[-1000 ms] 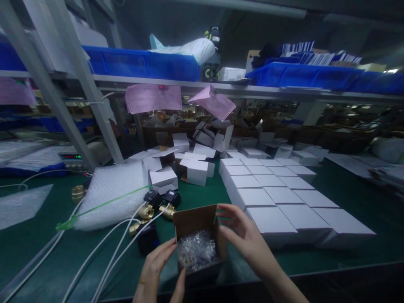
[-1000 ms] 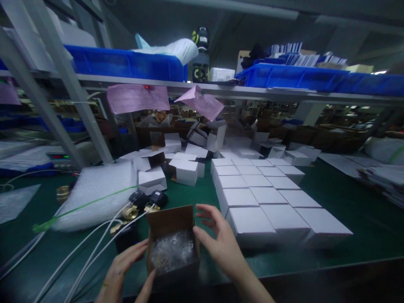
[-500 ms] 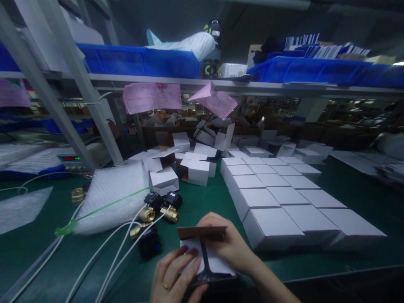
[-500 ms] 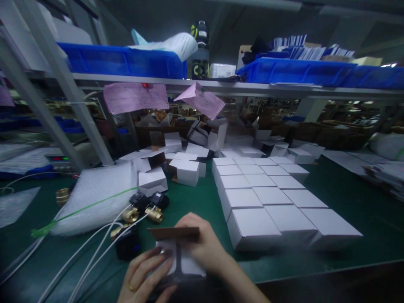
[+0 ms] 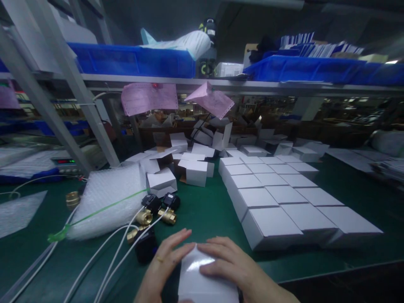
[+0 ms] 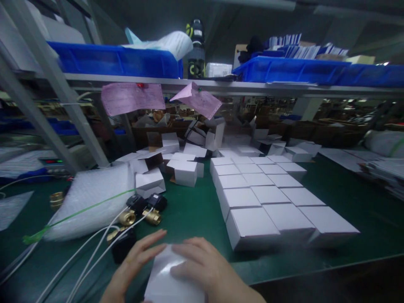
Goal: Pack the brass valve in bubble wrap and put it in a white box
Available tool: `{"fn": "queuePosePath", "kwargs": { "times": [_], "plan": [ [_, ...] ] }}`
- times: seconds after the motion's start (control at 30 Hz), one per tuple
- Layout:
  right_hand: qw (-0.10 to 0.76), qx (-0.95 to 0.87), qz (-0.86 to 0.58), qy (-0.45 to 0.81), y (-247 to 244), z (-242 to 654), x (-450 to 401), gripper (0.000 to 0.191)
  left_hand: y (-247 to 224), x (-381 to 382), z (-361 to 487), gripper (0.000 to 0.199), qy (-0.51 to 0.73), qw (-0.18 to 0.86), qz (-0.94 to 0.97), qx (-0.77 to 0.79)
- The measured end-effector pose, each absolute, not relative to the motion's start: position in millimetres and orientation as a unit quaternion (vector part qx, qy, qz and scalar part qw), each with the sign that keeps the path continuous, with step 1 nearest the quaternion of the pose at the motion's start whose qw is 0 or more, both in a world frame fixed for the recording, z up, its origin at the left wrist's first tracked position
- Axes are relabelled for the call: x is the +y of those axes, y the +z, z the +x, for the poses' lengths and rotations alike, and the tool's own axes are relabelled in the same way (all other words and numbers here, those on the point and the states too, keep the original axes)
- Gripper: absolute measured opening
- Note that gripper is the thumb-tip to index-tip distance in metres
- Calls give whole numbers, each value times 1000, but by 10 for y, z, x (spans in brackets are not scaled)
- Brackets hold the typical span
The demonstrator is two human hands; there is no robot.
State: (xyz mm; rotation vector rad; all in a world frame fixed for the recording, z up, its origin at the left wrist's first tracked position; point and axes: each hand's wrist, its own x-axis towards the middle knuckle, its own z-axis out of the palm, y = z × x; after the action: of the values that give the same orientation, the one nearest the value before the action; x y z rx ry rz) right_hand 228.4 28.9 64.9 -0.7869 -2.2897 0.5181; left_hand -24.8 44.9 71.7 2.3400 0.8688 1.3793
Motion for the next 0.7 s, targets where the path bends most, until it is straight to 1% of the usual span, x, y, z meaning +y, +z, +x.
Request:
{"fn": "queuePosePath", "kwargs": {
  "times": [0.1,0.2,0.27,0.33,0.43,0.53,0.63,0.7],
  "plan": [
    [331,-877,-295,184,619,2250,294,57,693,471,-121,33,443,125,850,255],
    [341,-887,-289,120,490,2244,294,58,643,483,-108,46,419,110,866,249],
    [339,-889,-290,106,457,2248,299,60,609,482,-125,46,414,101,870,247],
    [329,-888,-286,143,555,2257,300,52,568,471,-125,44,422,90,867,249],
    [305,-876,-283,245,895,2274,281,38,478,457,-106,41,440,79,849,283],
    [300,-866,-280,287,1166,2280,259,39,356,499,-145,42,444,72,839,308],
    [297,-885,-259,250,1145,2273,268,46,221,597,-247,43,418,81,863,273],
    [288,-905,-253,185,999,2274,282,46,144,650,-300,43,401,98,872,265]
  ]
}}
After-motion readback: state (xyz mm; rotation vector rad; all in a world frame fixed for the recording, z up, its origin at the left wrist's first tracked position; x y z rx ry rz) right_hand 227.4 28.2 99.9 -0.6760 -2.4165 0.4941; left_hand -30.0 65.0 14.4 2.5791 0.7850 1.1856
